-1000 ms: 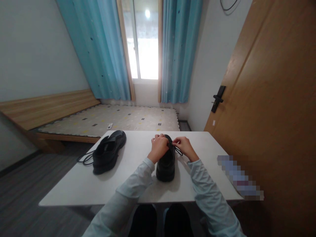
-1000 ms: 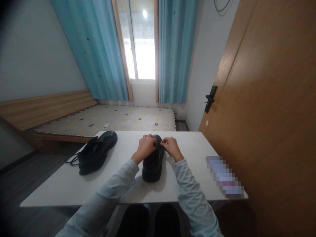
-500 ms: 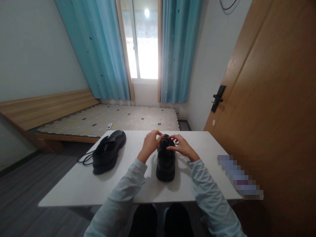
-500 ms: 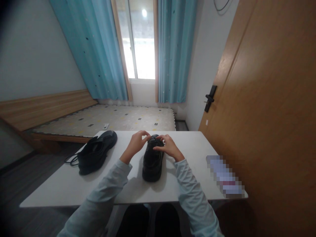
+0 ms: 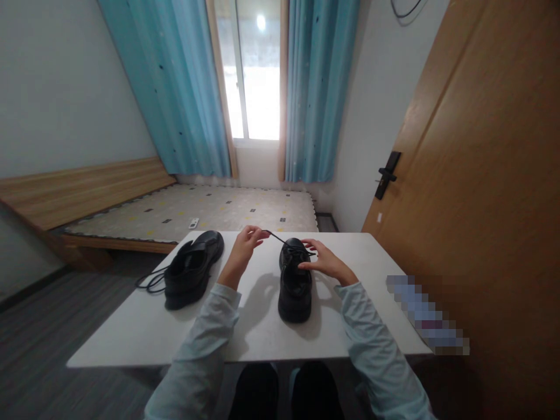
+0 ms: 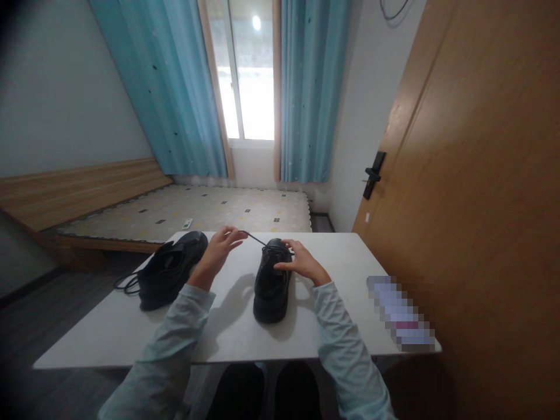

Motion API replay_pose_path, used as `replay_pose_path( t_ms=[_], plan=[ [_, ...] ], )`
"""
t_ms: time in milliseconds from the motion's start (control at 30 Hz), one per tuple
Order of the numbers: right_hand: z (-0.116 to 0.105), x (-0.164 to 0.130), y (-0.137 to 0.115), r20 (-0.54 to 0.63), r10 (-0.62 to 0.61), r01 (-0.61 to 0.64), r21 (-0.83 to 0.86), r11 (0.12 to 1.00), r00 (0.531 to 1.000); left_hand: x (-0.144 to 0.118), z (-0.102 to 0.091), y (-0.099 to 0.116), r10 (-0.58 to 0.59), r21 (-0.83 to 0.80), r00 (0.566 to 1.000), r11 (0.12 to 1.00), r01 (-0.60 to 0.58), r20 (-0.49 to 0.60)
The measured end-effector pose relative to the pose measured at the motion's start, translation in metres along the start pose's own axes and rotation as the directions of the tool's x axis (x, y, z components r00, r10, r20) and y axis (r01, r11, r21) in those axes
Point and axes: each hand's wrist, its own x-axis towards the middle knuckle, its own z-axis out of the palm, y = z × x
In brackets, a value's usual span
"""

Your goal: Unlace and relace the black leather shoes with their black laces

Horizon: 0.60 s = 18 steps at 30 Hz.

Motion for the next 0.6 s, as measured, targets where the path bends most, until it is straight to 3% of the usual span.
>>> replay_pose_path(
  t_ms=[233,433,600],
  plan=[
    [0.003,0.001,0.009,0.069,0.1,-0.107,0.116,0.987,0.993,-0.004,-0.012,-0.007,-0.012,-0.294,1.0,0.956,0.004,-0.028],
    [0.004,0.001,0.01,0.026,0.135,-0.136,0.083,0.987,0.991,-0.006,-0.019,-0.003,-0.019,-0.421,0.998,0.907,-0.008,-0.061],
    [0.003,0.001,0.003,-0.005,0.199,-0.198,0.035,0.979,0.98,-0.006,-0.021,-0.005,-0.023,-0.427,0.998,0.904,-0.007,-0.064]
  ],
)
